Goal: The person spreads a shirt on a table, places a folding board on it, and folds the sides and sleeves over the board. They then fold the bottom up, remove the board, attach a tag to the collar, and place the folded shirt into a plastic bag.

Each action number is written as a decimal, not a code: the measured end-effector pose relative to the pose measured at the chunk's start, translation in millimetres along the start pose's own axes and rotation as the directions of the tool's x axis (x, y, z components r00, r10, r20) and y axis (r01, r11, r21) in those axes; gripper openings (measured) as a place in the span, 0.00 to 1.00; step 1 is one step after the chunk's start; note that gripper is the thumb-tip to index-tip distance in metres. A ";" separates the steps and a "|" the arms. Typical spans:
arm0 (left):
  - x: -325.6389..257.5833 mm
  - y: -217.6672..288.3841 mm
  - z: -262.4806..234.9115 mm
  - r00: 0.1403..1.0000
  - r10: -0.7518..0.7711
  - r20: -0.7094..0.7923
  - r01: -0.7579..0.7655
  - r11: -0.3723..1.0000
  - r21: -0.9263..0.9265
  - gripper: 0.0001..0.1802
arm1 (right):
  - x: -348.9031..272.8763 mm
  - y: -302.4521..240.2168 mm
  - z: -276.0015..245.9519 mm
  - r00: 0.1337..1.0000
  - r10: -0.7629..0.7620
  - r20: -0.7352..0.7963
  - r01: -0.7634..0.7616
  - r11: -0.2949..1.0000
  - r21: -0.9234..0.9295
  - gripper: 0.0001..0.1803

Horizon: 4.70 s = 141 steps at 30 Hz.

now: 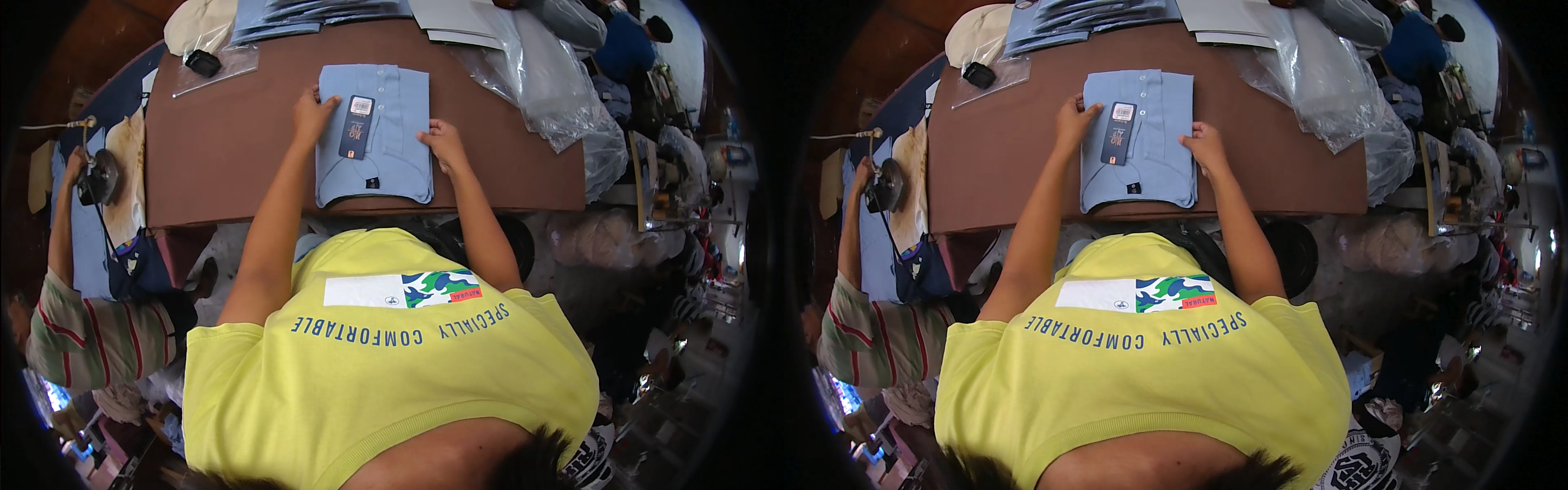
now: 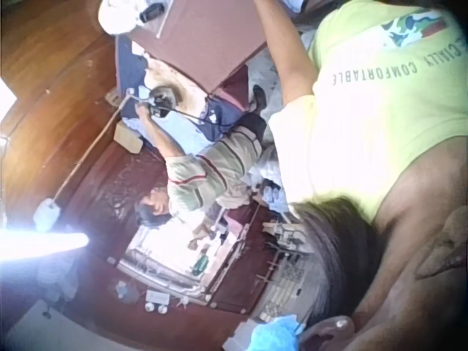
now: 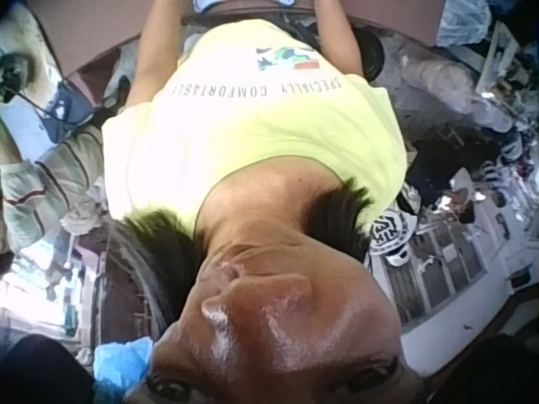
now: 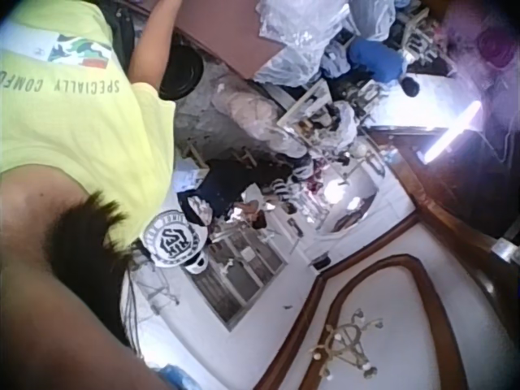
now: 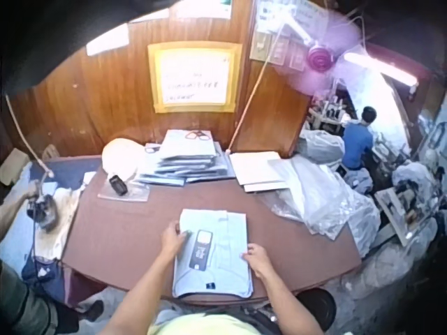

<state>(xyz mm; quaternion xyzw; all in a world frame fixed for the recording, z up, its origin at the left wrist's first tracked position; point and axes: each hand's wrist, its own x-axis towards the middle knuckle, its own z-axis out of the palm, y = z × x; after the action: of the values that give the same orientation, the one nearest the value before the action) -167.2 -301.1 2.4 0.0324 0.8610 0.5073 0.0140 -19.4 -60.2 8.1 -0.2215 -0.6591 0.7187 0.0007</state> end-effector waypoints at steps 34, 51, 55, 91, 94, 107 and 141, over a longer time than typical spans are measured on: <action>-0.8 39.9 19.0 0.915 0.404 0.011 -0.352 0.783 0.513 0.23 | 104.7 -66.6 -120.1 0.779 -0.627 -0.021 -0.109 -0.102 -0.989 0.09; -45.5 149.3 129.8 0.675 0.703 0.223 -0.737 0.659 0.150 0.18 | 126.0 -35.2 -261.3 0.742 -0.373 -0.557 -0.093 0.766 -0.636 0.10; -54.9 172.7 174.3 0.600 0.752 0.271 -0.794 0.600 0.094 0.18 | 115.8 -45.4 -272.0 0.834 -0.197 -0.515 -0.004 0.932 -0.362 0.10; -70.7 185.3 350.4 0.351 0.576 0.738 -0.923 0.346 0.168 0.30 | 19.0 -161.6 -499.8 0.358 -0.271 -0.894 0.457 0.885 -0.085 0.06; -69.7 184.3 348.2 0.361 0.572 0.737 -0.919 0.354 0.176 0.30 | -3.9 -194.2 -502.6 0.364 -0.357 -0.860 0.424 0.886 -0.188 0.06; -65.9 188.4 349.0 0.380 0.501 0.777 -0.879 0.458 0.135 0.31 | -72.3 -273.3 -465.8 0.336 -0.496 -0.801 0.504 0.813 -0.293 0.07; -0.2 159.2 -50.2 0.382 0.058 0.922 0.308 0.933 -0.187 0.26 | 41.2 -123.0 -55.5 0.920 0.176 0.351 0.033 0.856 -0.516 0.10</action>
<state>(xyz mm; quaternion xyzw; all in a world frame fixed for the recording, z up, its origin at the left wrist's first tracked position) -163.3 -268.0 166.0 0.2374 0.6116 0.5375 0.5298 -74.7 20.5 109.7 -0.0927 -0.8043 0.5461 -0.2150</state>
